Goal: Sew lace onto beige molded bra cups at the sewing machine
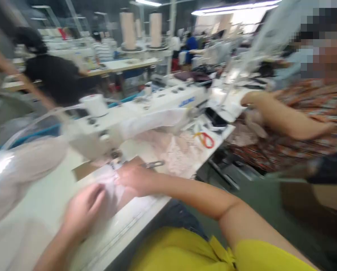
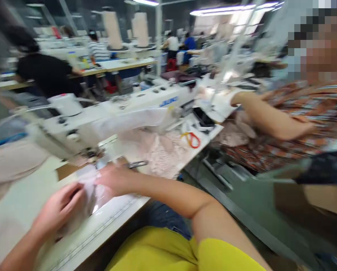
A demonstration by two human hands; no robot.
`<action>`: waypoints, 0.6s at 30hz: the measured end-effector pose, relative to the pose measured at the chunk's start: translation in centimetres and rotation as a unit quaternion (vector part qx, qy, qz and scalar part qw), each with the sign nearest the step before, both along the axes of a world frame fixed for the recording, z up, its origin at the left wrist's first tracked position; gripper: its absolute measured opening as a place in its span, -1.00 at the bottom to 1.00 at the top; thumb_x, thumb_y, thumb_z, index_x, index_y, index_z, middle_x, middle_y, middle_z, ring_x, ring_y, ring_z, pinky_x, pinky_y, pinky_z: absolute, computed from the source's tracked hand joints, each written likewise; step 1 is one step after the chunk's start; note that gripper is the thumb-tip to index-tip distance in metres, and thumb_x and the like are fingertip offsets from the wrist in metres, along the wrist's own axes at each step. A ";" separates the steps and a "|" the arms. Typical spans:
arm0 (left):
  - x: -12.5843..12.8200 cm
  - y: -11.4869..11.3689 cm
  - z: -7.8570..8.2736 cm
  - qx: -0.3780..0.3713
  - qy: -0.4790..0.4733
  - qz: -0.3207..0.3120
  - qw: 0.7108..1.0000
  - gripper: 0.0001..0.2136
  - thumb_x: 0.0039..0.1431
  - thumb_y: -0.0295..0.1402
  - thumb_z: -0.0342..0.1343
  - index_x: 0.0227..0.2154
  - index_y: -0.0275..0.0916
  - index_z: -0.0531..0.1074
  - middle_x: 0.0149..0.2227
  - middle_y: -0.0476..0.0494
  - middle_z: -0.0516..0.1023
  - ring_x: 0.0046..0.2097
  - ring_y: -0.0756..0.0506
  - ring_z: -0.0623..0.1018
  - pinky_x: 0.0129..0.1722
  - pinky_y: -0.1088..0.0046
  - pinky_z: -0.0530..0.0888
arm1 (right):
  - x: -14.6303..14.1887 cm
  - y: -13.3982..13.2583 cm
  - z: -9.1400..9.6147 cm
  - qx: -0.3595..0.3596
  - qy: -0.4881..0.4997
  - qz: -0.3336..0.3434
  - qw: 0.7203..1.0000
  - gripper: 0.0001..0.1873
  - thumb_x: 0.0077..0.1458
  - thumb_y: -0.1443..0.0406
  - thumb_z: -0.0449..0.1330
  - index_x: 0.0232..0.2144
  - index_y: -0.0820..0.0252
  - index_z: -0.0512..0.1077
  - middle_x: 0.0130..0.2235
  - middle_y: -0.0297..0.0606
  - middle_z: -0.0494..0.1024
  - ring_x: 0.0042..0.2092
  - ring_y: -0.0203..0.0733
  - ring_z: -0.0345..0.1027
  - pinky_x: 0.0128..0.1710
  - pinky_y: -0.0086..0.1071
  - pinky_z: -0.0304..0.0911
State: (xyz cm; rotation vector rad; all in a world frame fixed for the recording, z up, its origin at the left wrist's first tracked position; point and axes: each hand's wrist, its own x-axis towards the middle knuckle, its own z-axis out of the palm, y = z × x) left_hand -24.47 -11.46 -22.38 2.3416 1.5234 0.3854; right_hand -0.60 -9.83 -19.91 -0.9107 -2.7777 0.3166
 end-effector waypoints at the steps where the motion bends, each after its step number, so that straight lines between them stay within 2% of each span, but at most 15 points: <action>1: 0.7 -0.3 0.7 -0.008 -0.007 0.013 1.000 -0.75 0.21 -0.21 -0.15 -0.45 -0.18 0.34 -0.43 -0.05 0.48 -0.37 -0.11 0.47 -0.37 0.35 0.44 | 0.1 -0.5 -0.2 0.001 -0.004 -0.009 1.000 -0.72 0.11 0.36 0.11 -0.11 0.18 0.43 -0.23 -0.21 0.48 -0.21 -0.16 0.28 -0.28 -0.36 0.07; 3: 1.6 -0.3 1.5 -0.008 -0.036 0.014 0.999 -0.76 0.22 -0.26 -0.17 -0.46 -0.21 0.32 -0.43 -0.06 0.44 -0.35 -0.08 0.44 -0.32 0.38 0.41 | 0.2 -1.0 -1.0 0.007 -0.018 -0.031 0.999 -0.70 0.17 0.35 0.06 -0.04 0.16 0.39 -0.26 -0.20 0.45 -0.23 -0.14 0.24 -0.28 -0.34 0.03; 4: 1.7 -0.1 1.6 -0.009 -0.050 0.018 0.999 -0.77 0.22 -0.28 -0.17 -0.46 -0.22 0.30 -0.43 -0.06 0.43 -0.35 -0.08 0.42 -0.32 0.39 0.38 | 0.2 -1.1 -1.5 0.017 -0.021 -0.035 0.999 -0.72 0.18 0.36 0.03 -0.07 0.16 0.40 -0.25 -0.20 0.43 -0.22 -0.15 0.22 -0.28 -0.33 0.01; 6: 1.5 0.1 1.6 -0.014 -0.078 0.024 0.997 -0.79 0.22 -0.32 -0.16 -0.47 -0.23 0.28 -0.45 -0.05 0.40 -0.37 -0.06 0.40 -0.34 0.41 0.36 | 0.0 -1.4 -2.5 0.036 -0.016 -0.044 0.998 -0.76 0.18 0.39 0.01 -0.16 0.16 0.42 -0.28 -0.22 0.40 -0.27 -0.17 0.17 -0.29 -0.33 -0.03; 10: 1.0 -0.4 1.2 -0.006 -0.095 0.012 0.995 -0.83 0.21 -0.36 -0.12 -0.45 -0.24 0.31 -0.45 -0.05 0.40 -0.37 -0.05 0.39 -0.36 0.42 0.34 | -0.2 -2.2 -3.5 0.058 0.009 -0.051 0.997 -0.73 0.17 0.42 -0.03 -0.17 0.17 0.42 -0.31 -0.24 0.38 -0.32 -0.20 0.10 -0.29 -0.34 -0.04; 14: 1.0 -0.7 0.9 0.039 -0.078 -0.066 0.994 -0.87 0.19 -0.40 -0.05 -0.35 -0.25 0.40 -0.38 -0.11 0.46 -0.30 -0.08 0.42 -0.28 0.37 0.36 | -0.1 -2.5 -3.8 0.070 0.025 -0.040 0.996 -0.71 0.13 0.47 -0.02 -0.20 0.16 0.43 -0.32 -0.25 0.39 -0.33 -0.21 0.10 -0.27 -0.34 -0.03; 18: 1.2 -0.8 0.3 0.075 -0.042 -0.127 0.988 -0.80 0.19 -0.45 -0.05 -0.22 -0.24 0.47 -0.25 -0.19 0.48 -0.20 -0.12 0.43 -0.18 0.31 0.35 | 0.0 -2.4 -4.0 0.068 0.039 -0.027 0.997 -0.69 0.09 0.49 -0.01 -0.19 0.16 0.43 -0.34 -0.26 0.42 -0.31 -0.19 0.13 -0.25 -0.32 -0.01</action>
